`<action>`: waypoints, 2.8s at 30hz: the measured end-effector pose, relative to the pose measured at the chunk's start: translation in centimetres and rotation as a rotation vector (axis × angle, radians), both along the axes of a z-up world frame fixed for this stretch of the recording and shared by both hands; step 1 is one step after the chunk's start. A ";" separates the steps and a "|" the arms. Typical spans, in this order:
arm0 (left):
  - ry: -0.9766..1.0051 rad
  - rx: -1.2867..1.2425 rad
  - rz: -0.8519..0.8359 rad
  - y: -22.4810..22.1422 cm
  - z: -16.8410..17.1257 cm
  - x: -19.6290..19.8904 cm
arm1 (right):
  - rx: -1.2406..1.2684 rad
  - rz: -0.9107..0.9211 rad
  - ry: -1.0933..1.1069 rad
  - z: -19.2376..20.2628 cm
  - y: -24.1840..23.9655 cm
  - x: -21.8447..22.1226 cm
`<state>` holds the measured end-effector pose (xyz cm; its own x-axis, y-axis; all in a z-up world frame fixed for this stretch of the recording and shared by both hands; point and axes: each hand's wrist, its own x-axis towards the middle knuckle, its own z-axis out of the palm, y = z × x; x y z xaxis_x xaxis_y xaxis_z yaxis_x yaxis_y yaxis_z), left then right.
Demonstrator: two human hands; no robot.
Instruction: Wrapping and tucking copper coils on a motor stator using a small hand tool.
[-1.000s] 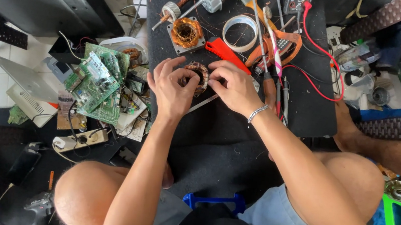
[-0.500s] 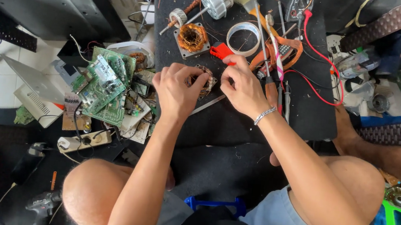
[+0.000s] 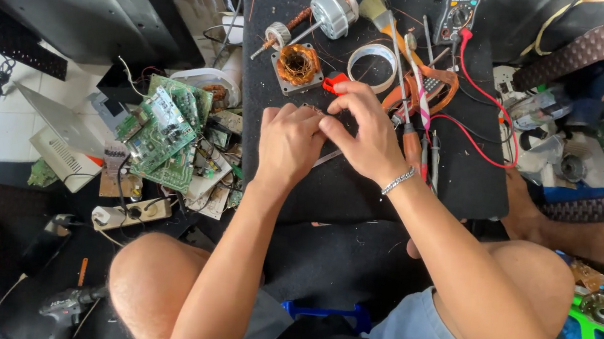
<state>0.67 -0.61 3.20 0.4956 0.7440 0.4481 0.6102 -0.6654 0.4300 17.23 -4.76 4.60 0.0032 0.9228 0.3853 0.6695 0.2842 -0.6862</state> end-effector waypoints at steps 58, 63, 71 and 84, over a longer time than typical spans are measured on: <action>-0.164 -0.102 -0.097 -0.6 -5.1 -0.6 | -0.177 0.207 0.395 3.3 2.6 -1.7; -0.203 -0.098 -0.134 -0.3 -4.9 -0.8 | -0.151 0.106 0.366 1.6 3.3 2.0; -0.195 -0.127 -0.078 -0.5 -4.6 -0.3 | -0.121 0.195 0.426 3.5 2.5 -0.8; -0.691 -0.662 -0.073 -0.5 2.2 0.3 | -0.069 0.076 0.550 3.4 0.7 -0.6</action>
<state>1.00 -1.09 5.36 0.3347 0.9289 0.1582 0.0480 -0.1845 0.9817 16.66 -4.07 8.03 0.1187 0.9514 0.2843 0.1873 0.2597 -0.9473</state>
